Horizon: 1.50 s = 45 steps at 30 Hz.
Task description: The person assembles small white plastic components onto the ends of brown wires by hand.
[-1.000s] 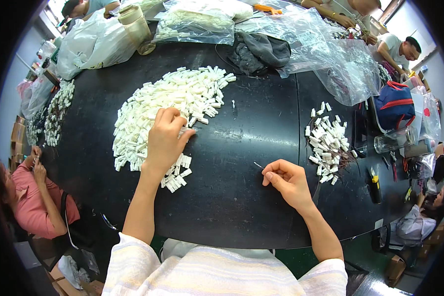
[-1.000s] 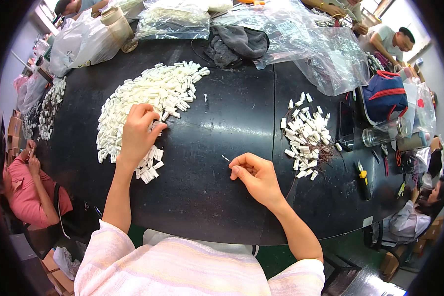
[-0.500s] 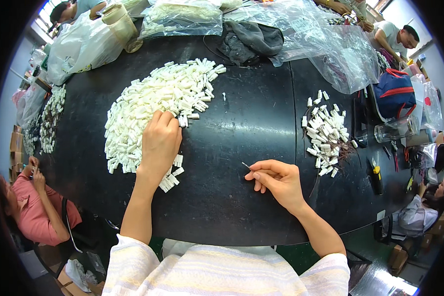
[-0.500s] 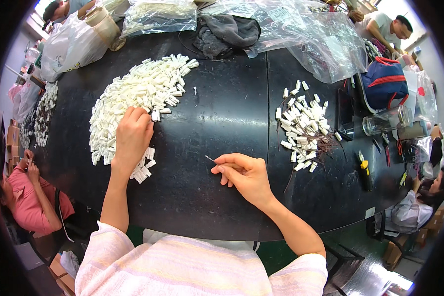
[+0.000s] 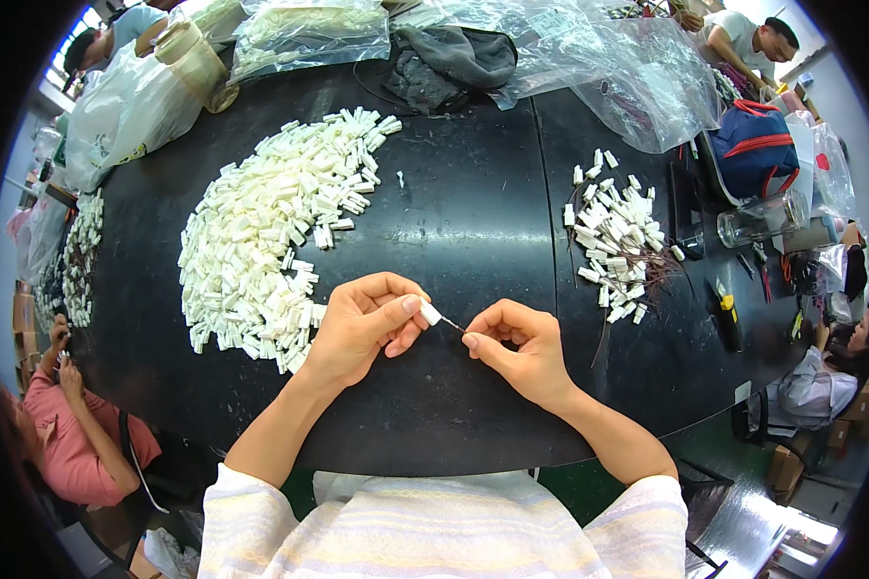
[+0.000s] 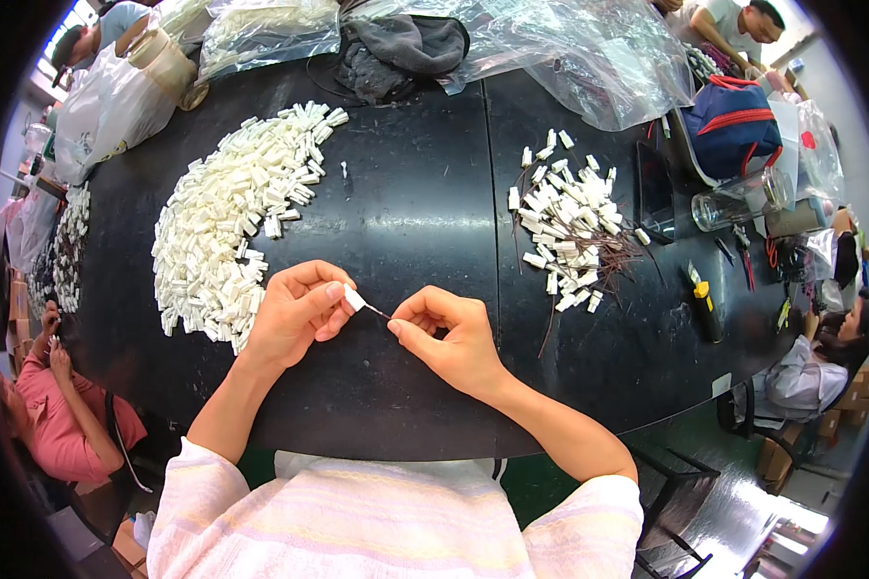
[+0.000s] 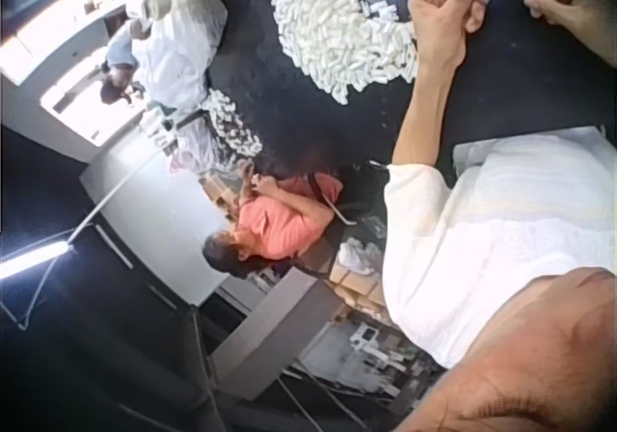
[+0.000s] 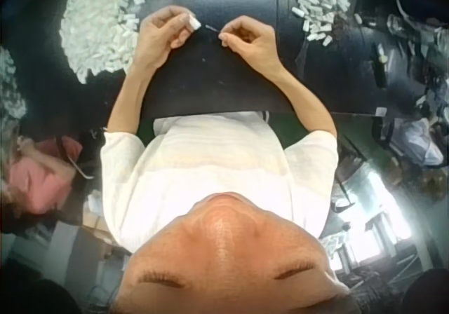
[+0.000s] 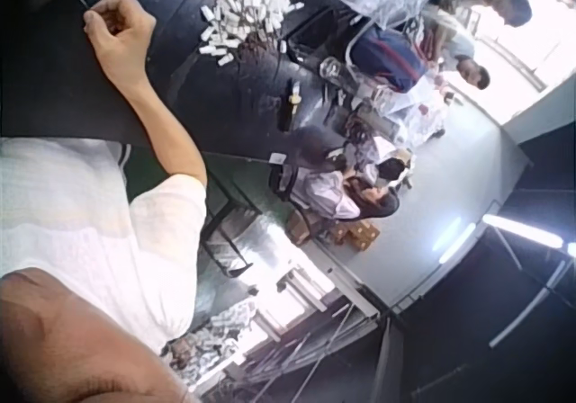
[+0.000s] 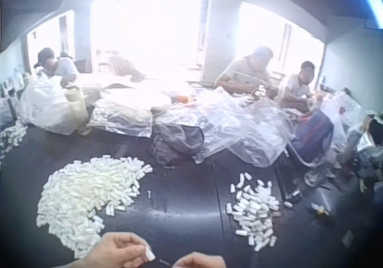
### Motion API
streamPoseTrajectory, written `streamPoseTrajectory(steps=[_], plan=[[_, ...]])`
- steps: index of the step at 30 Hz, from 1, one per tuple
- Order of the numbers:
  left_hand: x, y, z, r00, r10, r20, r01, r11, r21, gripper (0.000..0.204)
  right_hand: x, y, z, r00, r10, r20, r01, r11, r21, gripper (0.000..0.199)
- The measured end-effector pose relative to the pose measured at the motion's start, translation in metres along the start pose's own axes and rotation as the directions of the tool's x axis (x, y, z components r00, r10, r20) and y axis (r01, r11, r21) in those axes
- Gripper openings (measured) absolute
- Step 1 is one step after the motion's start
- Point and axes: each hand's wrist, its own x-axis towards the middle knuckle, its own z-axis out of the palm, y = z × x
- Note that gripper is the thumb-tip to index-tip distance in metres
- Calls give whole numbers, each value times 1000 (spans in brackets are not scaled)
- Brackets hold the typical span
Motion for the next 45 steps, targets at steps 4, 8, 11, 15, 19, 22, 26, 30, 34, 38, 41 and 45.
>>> streamPoseTrajectory(steps=[4, 8, 11, 15, 19, 22, 26, 30, 34, 38, 41, 45], plan=[[1, -1, 0, 1000, 5, 15, -5, 1000, -7, 13, 0, 4, -1, 1000, -7, 3, 7, 999, -34, 7], [-1, -3, 3, 999, -5, 38, 5, 1000, -4, 11, -1, 4, 0, 1000, -3, -7, 3, 999, -37, 7], [-3, -4, 8, 1000, 6, 9, -8, 981, 193, 12, -1, 4, 0, 1000, -19, -4, 18, 998, -59, 7], [-3, -5, 10, 997, 26, 66, -39, 980, 194, 11, -2, 0, -1, 1000, -17, 5, 17, 996, -82, 7], [0, -6, 15, 993, 4, 121, -30, 976, 214, 11, -4, -1, -6, 1000, -22, 11, 23, 993, -119, 6], [1, -1, 17, 998, 18, 55, -35, 941, 337, 14, -2, -6, -12, 991, -135, -6, 131, 969, -208, 7], [-8, 13, 14, 977, 208, -37, -176, 899, 401, 20, 16, -39, -62, 773, -629, -85, 314, 495, -810, 10], [-22, 34, 22, 923, 294, 250, -324, 942, 88, 38, 10, -67, -115, 740, -670, -61, 5, 96, -995, 15], [-73, 71, 64, 651, 483, 586, -262, 867, -423, 62, 11, -74, -103, 687, -719, -103, 24, 164, -986, 13], [-134, 100, 29, 719, 408, 563, -340, 913, -228, 63, 11, -76, -53, 691, -720, 66, 225, 128, -966, 8], [-116, 93, 55, 229, 794, 563, -450, 599, -662, 64, 13, -77, -20, 698, -674, 244, 353, 26, -935, 5], [-144, 110, 45, 209, 836, 508, -503, 537, -677, 64, 15, -72, 15, 704, -619, 348, 466, 33, -884, 6]])
